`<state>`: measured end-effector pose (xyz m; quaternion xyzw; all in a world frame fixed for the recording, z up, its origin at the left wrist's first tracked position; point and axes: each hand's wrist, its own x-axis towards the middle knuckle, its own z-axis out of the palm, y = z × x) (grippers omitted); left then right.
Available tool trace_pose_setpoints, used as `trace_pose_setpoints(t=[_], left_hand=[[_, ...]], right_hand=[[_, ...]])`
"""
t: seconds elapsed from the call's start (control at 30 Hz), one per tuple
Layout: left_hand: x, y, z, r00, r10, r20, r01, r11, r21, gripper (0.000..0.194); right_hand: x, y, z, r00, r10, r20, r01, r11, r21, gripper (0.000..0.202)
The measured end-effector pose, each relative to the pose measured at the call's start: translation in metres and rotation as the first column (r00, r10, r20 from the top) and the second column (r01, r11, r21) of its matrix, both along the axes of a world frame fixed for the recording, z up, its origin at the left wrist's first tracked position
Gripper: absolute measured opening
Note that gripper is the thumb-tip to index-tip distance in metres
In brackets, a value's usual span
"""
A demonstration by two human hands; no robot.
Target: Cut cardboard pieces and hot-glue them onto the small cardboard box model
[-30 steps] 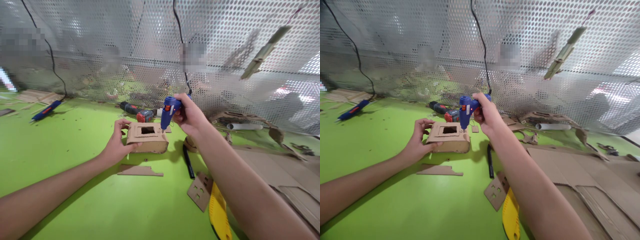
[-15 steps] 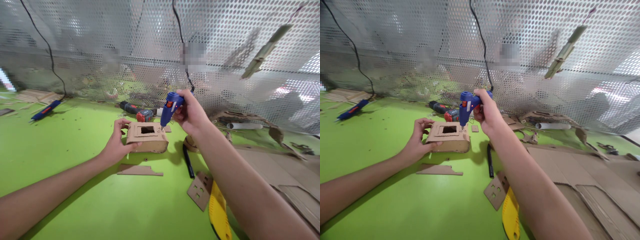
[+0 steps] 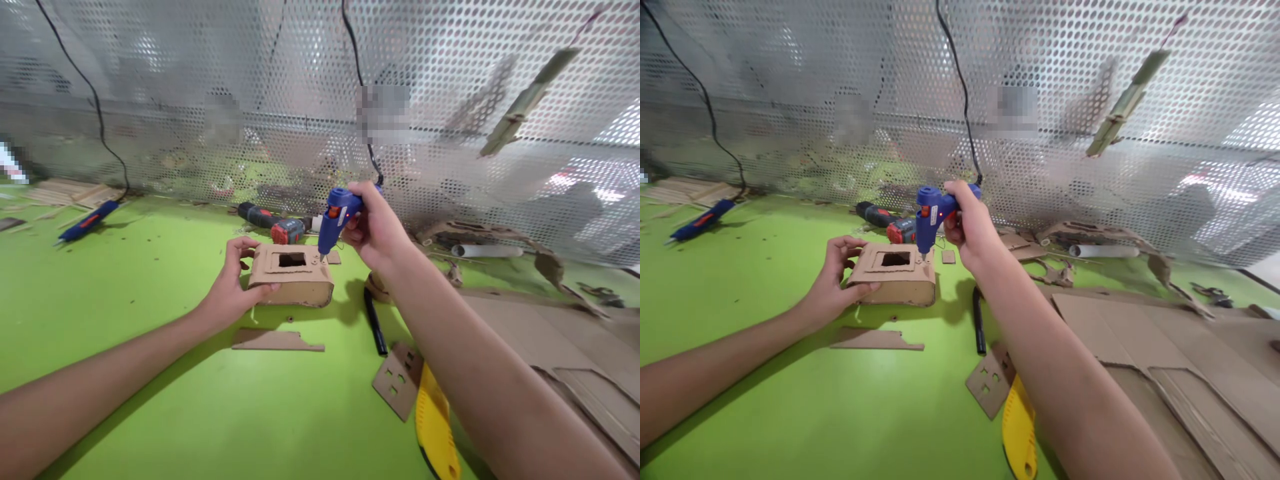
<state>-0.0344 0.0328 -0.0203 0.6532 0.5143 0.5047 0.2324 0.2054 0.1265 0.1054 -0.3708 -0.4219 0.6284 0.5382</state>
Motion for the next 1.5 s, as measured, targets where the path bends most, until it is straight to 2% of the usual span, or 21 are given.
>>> trace_pose_setpoints(t=[0.2, 0.53, 0.77, 1.07, 1.27, 1.5], left_hand=[[-0.001, 0.002, -0.003, 0.999, -0.027, 0.019, 0.027, 1.000, 0.015, 0.070], [-0.001, 0.000, -0.001, 1.000, -0.005, 0.016, 0.005, 1.000, -0.011, 0.069], [-0.003, 0.001, -0.002, 1.000, 0.002, -0.016, -0.002, 1.000, 0.010, 0.070], [-0.002, 0.002, -0.003, 1.000, 0.008, -0.011, -0.008, 1.000, 0.026, 0.072], [-0.001, 0.001, -0.003, 1.000, -0.020, 0.013, 0.019, 1.000, 0.022, 0.070], [-0.002, 0.001, -0.003, 1.000, 0.001, -0.029, 0.000, 1.000, 0.012, 0.071]], right_hand=[[0.001, 0.001, -0.001, 1.000, 0.001, -0.018, 0.000, 1.000, 0.013, 0.043], [0.000, -0.001, -0.004, 1.000, 0.019, 0.011, -0.019, 0.999, 0.028, 0.049], [-0.003, 0.000, -0.006, 1.000, 0.017, 0.004, -0.017, 1.000, 0.013, 0.044], [-0.003, -0.003, -0.005, 1.000, 0.027, 0.011, -0.028, 0.998, 0.049, 0.048], [-0.004, -0.004, -0.002, 1.000, 0.021, 0.007, -0.021, 1.000, 0.012, 0.045], [-0.001, -0.004, 0.005, 1.000, 0.015, 0.005, -0.015, 0.999, 0.043, 0.048]])
